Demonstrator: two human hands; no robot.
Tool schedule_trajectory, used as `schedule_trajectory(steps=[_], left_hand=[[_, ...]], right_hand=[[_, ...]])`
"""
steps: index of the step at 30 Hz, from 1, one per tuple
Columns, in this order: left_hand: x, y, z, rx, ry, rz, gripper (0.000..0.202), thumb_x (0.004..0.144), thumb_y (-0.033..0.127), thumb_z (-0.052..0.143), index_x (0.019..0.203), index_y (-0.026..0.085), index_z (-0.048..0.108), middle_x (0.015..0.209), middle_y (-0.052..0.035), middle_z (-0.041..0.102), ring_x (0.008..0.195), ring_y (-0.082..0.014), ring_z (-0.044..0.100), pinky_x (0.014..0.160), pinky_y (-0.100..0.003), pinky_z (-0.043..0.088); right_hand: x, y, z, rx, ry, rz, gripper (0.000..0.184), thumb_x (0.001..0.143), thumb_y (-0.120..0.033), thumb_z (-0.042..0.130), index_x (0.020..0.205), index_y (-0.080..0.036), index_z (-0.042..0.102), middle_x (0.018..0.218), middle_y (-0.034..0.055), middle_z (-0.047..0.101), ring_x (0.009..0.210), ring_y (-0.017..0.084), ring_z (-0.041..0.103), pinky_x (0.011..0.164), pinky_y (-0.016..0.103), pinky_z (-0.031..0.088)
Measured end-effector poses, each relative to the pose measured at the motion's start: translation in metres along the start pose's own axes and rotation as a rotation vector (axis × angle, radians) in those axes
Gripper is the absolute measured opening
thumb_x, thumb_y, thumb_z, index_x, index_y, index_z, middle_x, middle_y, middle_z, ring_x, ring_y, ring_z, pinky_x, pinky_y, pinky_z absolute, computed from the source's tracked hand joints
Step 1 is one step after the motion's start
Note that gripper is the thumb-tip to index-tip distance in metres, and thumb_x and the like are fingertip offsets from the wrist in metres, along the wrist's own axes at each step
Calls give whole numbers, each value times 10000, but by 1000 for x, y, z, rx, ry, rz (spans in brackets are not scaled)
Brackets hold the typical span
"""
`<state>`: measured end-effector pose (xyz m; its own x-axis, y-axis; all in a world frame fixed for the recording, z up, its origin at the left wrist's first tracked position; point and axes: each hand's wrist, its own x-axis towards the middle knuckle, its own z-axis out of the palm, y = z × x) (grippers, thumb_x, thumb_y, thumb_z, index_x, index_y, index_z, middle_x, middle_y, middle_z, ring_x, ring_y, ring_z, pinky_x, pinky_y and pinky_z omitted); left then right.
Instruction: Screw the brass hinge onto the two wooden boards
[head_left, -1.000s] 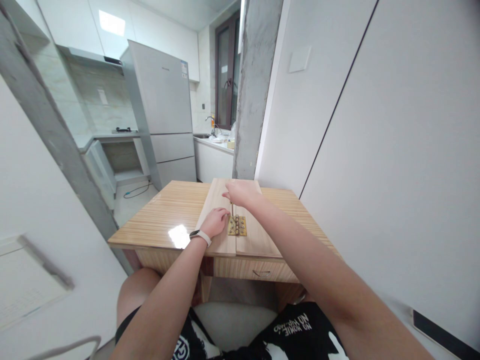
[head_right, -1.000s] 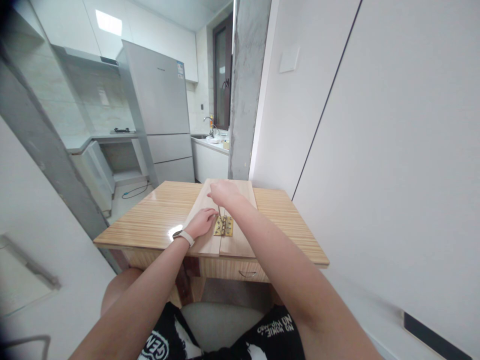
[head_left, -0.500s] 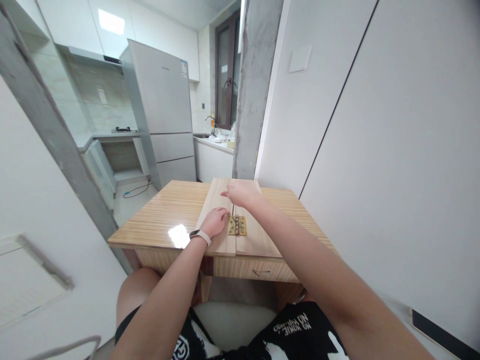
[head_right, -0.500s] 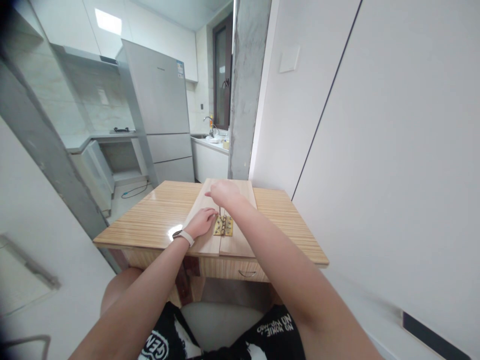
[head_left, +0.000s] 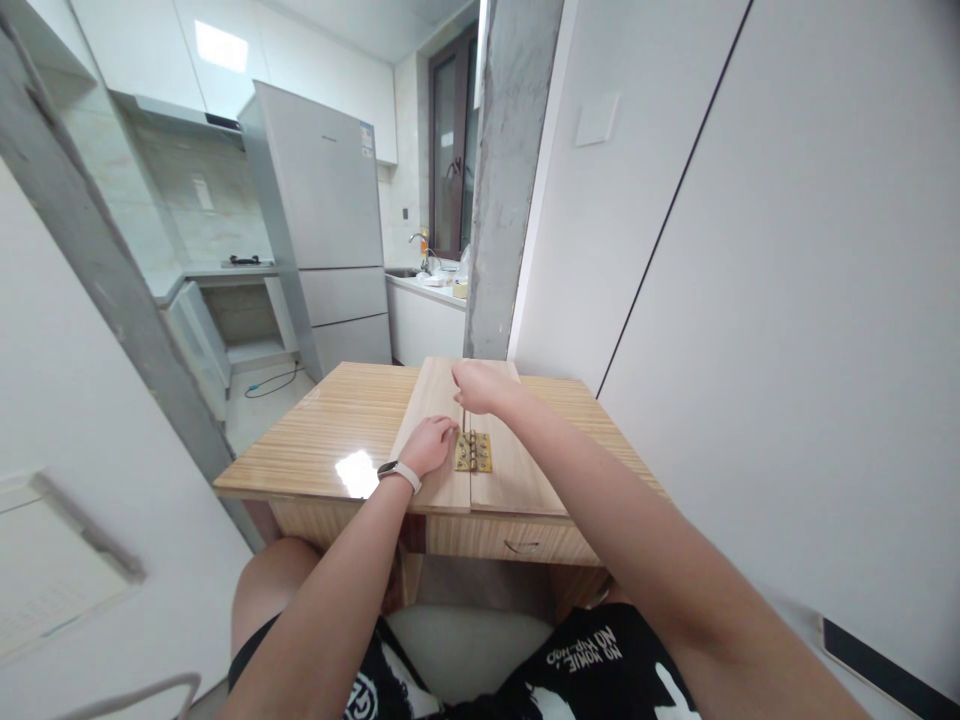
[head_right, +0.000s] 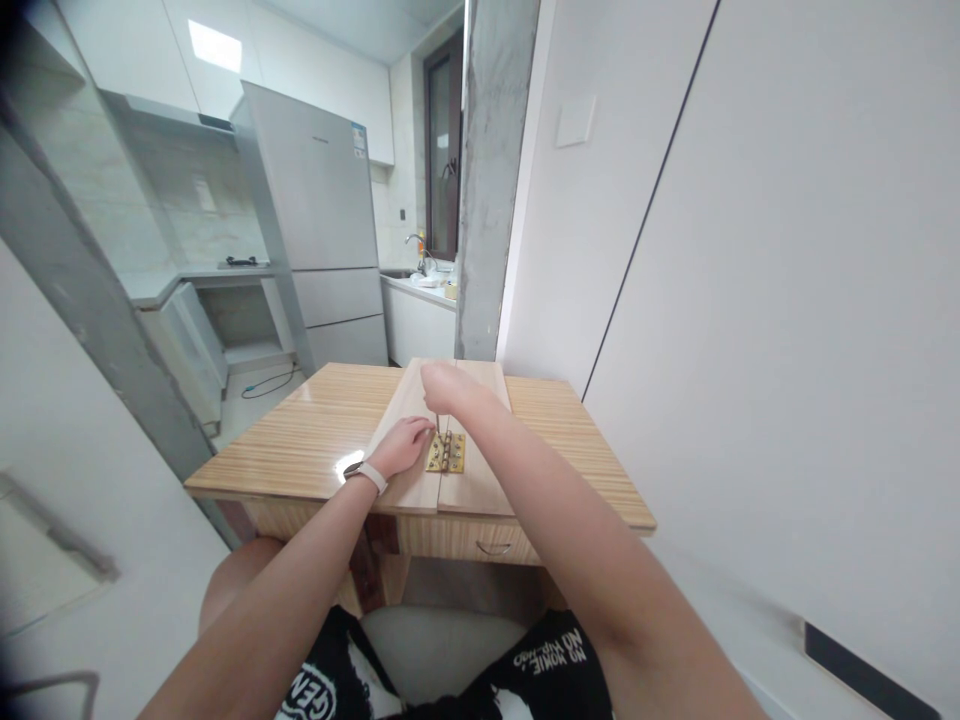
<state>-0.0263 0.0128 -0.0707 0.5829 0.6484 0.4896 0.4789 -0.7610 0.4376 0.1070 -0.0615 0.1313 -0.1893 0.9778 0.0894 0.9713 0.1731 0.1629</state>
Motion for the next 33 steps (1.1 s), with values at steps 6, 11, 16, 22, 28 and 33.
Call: schedule_trajectory(steps=[6, 11, 16, 22, 28, 33], left_hand=[[0, 1, -1, -11, -1, 1, 321, 988, 215, 482, 1220, 236, 703, 1267, -102, 694, 1193, -243, 613, 1107, -407, 444], [2, -2, 3, -29, -4, -30, 350, 960, 197, 515, 1260, 225, 694, 1300, -97, 694, 1221, -245, 612, 1128, -408, 439], [7, -5, 0, -144, -25, -49, 340, 936, 216, 572, 1251, 241, 698, 1287, -73, 715, 1206, -235, 644, 1118, -384, 465], [14, 3, -8, -248, -14, -87, 285, 888, 235, 668, 1169, 232, 719, 1238, -63, 735, 1155, -232, 675, 1081, -353, 495], [22, 20, -4, -287, -18, -63, 191, 854, 170, 684, 1033, 201, 742, 1084, -53, 771, 1030, -220, 700, 969, -336, 534], [24, 30, -3, -226, -39, -96, 106, 874, 156, 651, 927, 171, 742, 896, -59, 760, 840, -203, 688, 804, -316, 530]], right_hand=[[-2, 2, 4, -28, 51, -2, 337, 1050, -393, 494, 1073, -142, 717, 1112, 192, 748, 1072, 280, 710, 851, 322, 504], [-2, 3, 5, 19, 79, -66, 237, 929, -171, 644, 1167, -170, 640, 1158, 138, 732, 1106, 256, 678, 843, 299, 481], [-3, 4, 6, 72, 109, -79, 316, 868, -77, 645, 1172, -154, 609, 1214, 147, 685, 1099, 239, 654, 841, 286, 458], [3, 10, 16, 105, 142, -115, 347, 835, -71, 678, 1165, -138, 598, 1146, 133, 694, 1052, 233, 645, 800, 280, 433], [4, 10, 18, 127, 81, -139, 429, 733, -67, 771, 1121, -157, 614, 1157, 112, 652, 1003, 209, 625, 767, 254, 409], [0, 10, 17, 138, 67, -159, 372, 760, -33, 695, 1097, -169, 615, 1150, 100, 622, 942, 190, 601, 727, 248, 386]])
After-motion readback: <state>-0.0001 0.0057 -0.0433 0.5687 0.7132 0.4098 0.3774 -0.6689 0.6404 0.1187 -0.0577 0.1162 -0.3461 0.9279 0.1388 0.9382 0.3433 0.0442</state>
